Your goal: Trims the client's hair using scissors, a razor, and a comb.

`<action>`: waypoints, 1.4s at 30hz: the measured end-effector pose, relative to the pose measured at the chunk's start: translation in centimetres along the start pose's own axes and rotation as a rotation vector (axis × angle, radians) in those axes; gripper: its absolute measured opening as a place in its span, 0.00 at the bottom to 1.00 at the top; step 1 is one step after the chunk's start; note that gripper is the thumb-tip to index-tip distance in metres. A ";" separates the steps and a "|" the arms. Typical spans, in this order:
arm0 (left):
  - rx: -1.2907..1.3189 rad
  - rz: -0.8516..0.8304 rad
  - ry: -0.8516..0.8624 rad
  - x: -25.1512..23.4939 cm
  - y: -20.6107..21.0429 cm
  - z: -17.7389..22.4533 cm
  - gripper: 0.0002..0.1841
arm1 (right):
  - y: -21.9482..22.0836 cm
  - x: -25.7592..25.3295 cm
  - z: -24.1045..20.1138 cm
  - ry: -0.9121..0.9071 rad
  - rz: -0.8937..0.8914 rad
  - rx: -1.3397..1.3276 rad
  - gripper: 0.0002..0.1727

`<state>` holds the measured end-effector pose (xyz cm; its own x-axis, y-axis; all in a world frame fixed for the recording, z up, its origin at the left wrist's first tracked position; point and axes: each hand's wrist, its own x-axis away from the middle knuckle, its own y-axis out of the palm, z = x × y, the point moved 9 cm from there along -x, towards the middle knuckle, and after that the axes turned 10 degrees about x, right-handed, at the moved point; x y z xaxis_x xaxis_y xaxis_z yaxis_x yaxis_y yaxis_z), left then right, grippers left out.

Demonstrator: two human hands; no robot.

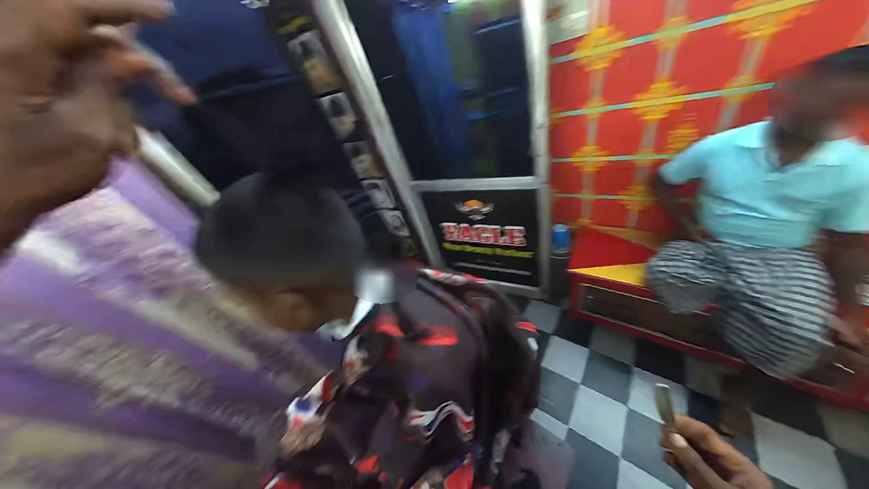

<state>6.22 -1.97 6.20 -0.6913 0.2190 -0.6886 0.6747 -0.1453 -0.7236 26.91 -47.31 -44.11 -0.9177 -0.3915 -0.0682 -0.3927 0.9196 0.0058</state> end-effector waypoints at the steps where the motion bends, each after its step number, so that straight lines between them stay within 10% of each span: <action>1: -0.079 -0.063 -0.076 0.9 -0.5 1.8 0.17 | 0.6 -0.7 0.4 0.000 -0.037 -0.026 0.13; 17: -0.542 -0.460 -0.017 11.6 3.8 9.7 0.18 | 13.7 -6.6 -4.5 -0.030 -0.268 -0.072 0.12; 29: -0.437 -0.305 -0.016 4.1 2.4 9.9 0.16 | 27.9 -1.6 -22.2 -0.823 -0.028 -0.076 0.13; 35: -0.468 -0.676 -0.240 3.2 8.2 5.5 0.54 | 31.6 0.1 -23.7 -0.957 0.019 0.002 0.10; 42: -0.489 -0.845 -0.409 4.6 10.3 4.7 0.61 | 32.5 0.7 -23.9 -0.982 0.036 0.118 0.12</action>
<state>8.78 -7.03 -4.61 -0.9578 -0.2876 0.0000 -0.0982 0.3269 -0.9399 12.05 -18.52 -20.09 -0.4504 -0.2119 -0.8673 -0.3080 0.9487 -0.0718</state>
